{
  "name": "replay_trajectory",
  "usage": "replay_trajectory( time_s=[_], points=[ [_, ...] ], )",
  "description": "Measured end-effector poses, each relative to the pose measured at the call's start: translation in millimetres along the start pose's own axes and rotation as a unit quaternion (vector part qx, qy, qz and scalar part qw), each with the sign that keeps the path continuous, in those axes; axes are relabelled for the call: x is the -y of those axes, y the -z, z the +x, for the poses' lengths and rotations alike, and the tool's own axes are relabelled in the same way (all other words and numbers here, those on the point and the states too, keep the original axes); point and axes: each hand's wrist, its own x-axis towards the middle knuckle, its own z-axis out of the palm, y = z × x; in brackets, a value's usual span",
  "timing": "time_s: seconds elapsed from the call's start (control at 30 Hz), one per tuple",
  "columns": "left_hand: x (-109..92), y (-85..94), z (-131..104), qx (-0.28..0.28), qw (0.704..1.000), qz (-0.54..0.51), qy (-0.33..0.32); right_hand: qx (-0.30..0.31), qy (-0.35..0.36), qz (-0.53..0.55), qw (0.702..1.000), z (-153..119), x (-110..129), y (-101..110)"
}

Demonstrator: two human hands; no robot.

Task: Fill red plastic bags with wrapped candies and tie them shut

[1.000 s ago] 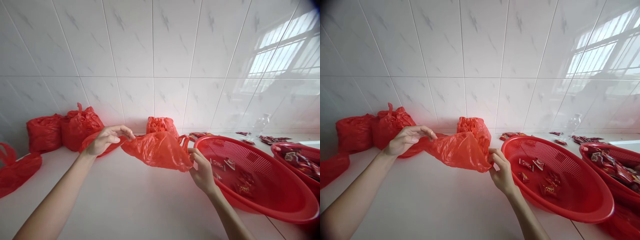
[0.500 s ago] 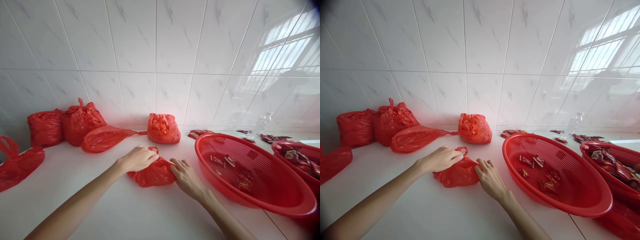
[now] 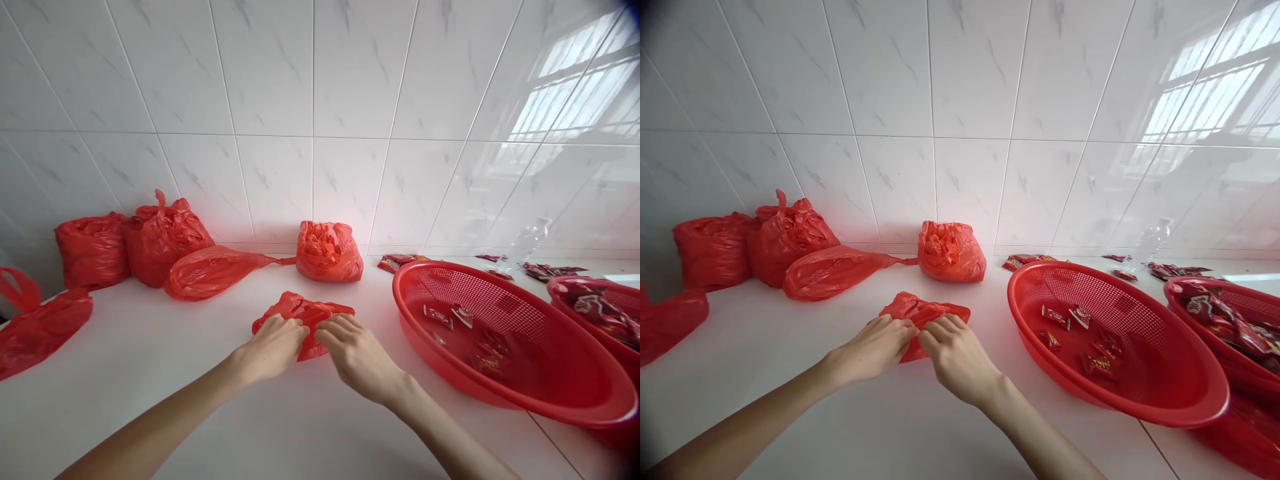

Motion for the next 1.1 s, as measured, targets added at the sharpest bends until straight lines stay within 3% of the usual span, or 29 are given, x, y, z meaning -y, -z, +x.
replay_trajectory(
  time_s=[0.07, 0.13, 0.33, 0.53, 0.67, 0.73, 0.87, 0.93, 1.0, 1.07, 1.1],
  points=[
    [1.7, -4.4, 6.4, 0.024, 1.000, -0.009, 0.011, 0.067, 0.032, -0.021, 0.997, 17.6, 1.0, -6.6],
    [6.2, -8.1, 13.2, 0.044, 0.999, -0.007, 0.023, 0.122, 0.022, -0.049, 0.991, 31.4, -1.2, -12.8],
    [15.7, -11.1, 23.5, 0.032, 0.995, -0.036, 0.083, 0.279, -0.159, -0.071, 0.944, 49.5, -7.6, -12.6],
    [18.9, -4.7, 23.0, 0.094, 0.985, -0.074, 0.123, 0.306, -0.280, -0.102, 0.904, 41.0, -17.1, -16.1],
    [27.1, 8.0, 17.9, 0.127, 0.976, -0.113, 0.137, 0.301, -0.308, -0.105, 0.897, 29.8, -18.6, -10.7],
    [29.8, 24.7, 10.9, 0.099, 0.973, -0.162, 0.131, 0.295, -0.303, -0.099, 0.901, 27.3, -15.3, -2.9],
    [24.7, 67.0, -3.5, -0.020, 0.960, -0.267, 0.083, 0.293, -0.269, -0.076, 0.915, 30.5, -5.5, 11.5],
    [17.0, 76.5, -1.8, -0.088, 0.947, -0.307, 0.031, 0.288, -0.237, -0.061, 0.926, 34.4, -1.6, 11.9],
    [8.7, 70.6, 8.9, -0.109, 0.949, -0.296, -0.032, 0.284, -0.204, -0.049, 0.936, 37.4, 0.5, 6.5],
    [4.2, 52.5, 25.3, -0.038, 0.976, -0.206, -0.066, 0.287, -0.184, -0.044, 0.939, 37.7, 0.4, -2.1],
    [4.4, 41.5, 33.6, 0.008, 0.989, -0.139, -0.050, 0.289, -0.182, -0.045, 0.939, 36.5, -0.6, -6.5]
  ],
)
